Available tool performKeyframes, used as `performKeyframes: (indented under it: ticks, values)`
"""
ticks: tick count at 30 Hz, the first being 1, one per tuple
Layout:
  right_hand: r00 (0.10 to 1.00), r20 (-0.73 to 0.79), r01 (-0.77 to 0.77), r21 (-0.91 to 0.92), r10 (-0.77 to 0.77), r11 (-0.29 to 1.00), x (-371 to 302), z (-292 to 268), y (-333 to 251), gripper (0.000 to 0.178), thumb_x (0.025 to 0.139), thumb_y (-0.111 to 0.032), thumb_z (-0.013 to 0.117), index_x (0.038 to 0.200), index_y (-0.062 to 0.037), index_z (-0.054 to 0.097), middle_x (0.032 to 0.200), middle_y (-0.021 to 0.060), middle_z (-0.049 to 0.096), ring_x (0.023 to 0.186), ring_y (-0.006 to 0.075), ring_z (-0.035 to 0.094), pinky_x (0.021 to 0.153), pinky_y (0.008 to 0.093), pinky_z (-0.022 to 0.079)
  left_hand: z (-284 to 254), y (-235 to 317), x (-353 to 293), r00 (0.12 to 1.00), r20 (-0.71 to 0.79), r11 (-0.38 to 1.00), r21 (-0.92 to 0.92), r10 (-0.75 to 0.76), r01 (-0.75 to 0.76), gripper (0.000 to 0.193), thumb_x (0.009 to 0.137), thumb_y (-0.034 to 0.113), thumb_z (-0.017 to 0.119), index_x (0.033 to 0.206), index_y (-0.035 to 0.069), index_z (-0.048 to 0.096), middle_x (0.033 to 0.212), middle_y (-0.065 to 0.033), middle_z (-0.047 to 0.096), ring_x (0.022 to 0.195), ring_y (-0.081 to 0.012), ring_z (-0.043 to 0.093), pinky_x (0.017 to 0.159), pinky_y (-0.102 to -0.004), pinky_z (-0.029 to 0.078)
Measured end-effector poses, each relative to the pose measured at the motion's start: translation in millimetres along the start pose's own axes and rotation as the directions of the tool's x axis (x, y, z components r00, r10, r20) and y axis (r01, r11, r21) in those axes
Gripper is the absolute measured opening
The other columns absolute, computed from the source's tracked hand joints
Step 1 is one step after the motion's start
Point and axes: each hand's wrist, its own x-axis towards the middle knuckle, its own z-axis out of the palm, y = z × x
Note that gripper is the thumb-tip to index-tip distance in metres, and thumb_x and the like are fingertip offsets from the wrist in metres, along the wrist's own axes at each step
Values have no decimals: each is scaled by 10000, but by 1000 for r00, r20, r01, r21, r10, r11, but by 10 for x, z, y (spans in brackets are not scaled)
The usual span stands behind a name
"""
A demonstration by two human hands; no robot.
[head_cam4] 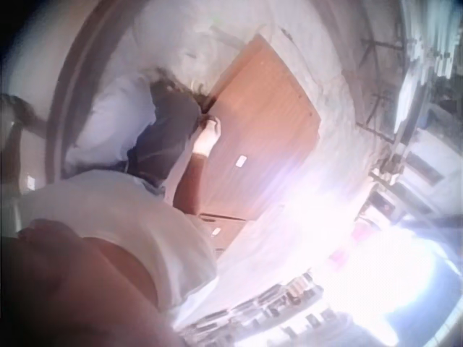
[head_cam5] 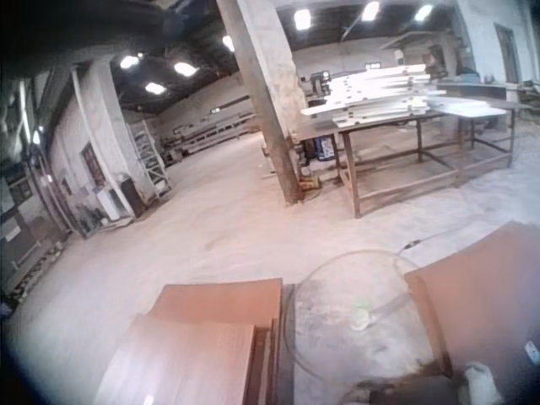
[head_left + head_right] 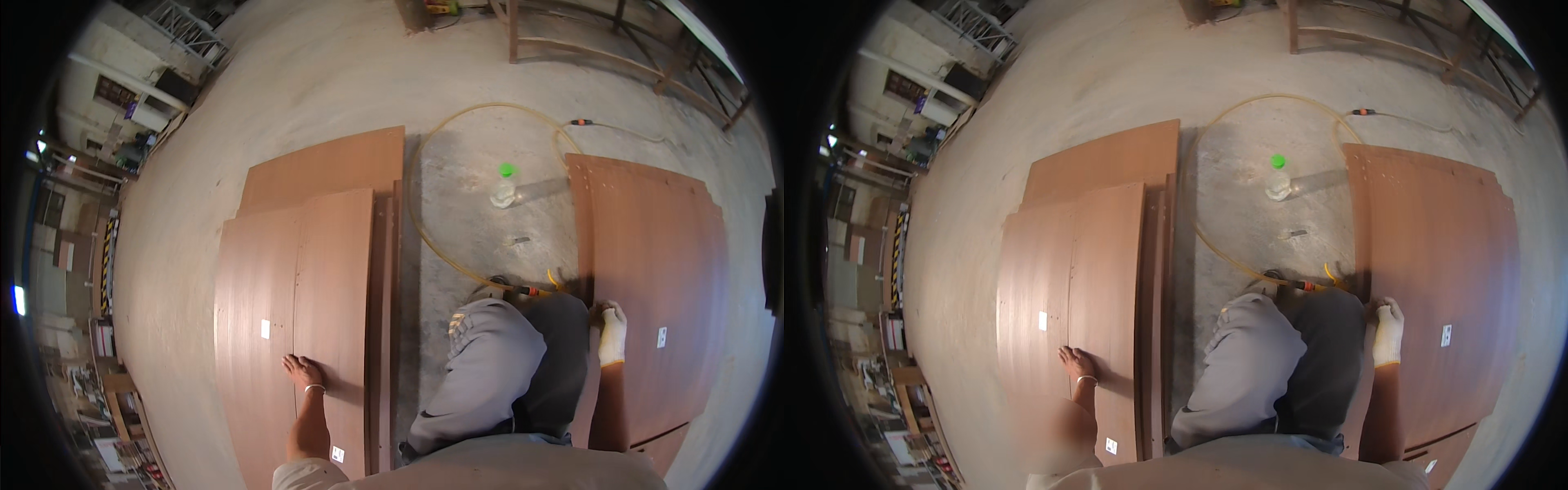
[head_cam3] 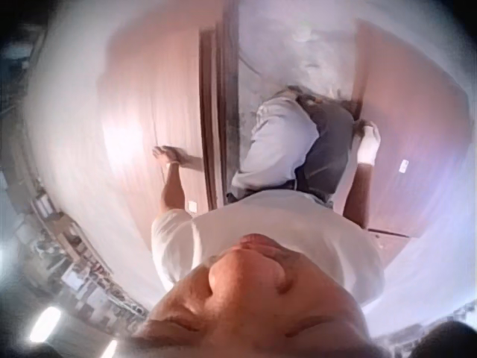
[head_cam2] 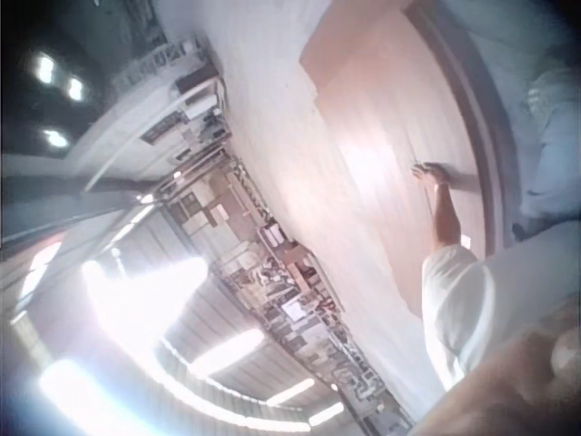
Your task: The person wipes wooden panels with a cloth, pours liquid from a bottle onto the cloth, and uses a scraper to remove residue from the panel edges. The person handles multiple panels, wiping each one and occasionally scraping edges before moving to the next.
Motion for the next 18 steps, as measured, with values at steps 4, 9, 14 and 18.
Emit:
performKeyframes:
  ticks: [4,9,14,18]
  values:
    - [998,-62,24,-55,-28,998,-171,107,-74,208,966,-51,496,1057,19,669,888,49,652,811,144,619,778,297,518,48,99,-117,1000,-1,985,-174,-15,14,573,1057,258,378,1558,-19,404,1644,-235,338,1540,-378,271,1268,-455,222]
    - [999,-49,16,-120,-22,993,-242,146,-176,231,962,-60,533,1094,14,708,945,64,698,875,145,641,837,288,517,242,-231,-155,993,39,993,27,112,-113,573,1110,306,283,1580,-11,363,1657,-205,329,1537,-390,285,1281,-456,222]
    - [989,-87,104,-139,-117,985,-597,-128,-233,236,939,-29,519,1066,8,715,970,80,721,931,168,685,886,303,538,127,12,4,984,-123,991,22,132,-130,545,1105,302,299,1528,2,464,1565,-189,485,1462,-360,430,1237,-457,318]
    - [952,-298,-49,-359,-65,932,-1052,-371,-199,244,930,-55,510,1068,-5,705,937,81,730,922,176,693,877,318,544,170,318,-70,971,-202,984,143,130,-102,483,1084,306,372,1420,38,595,1453,-181,593,1348,-328,564,1126,-474,452]
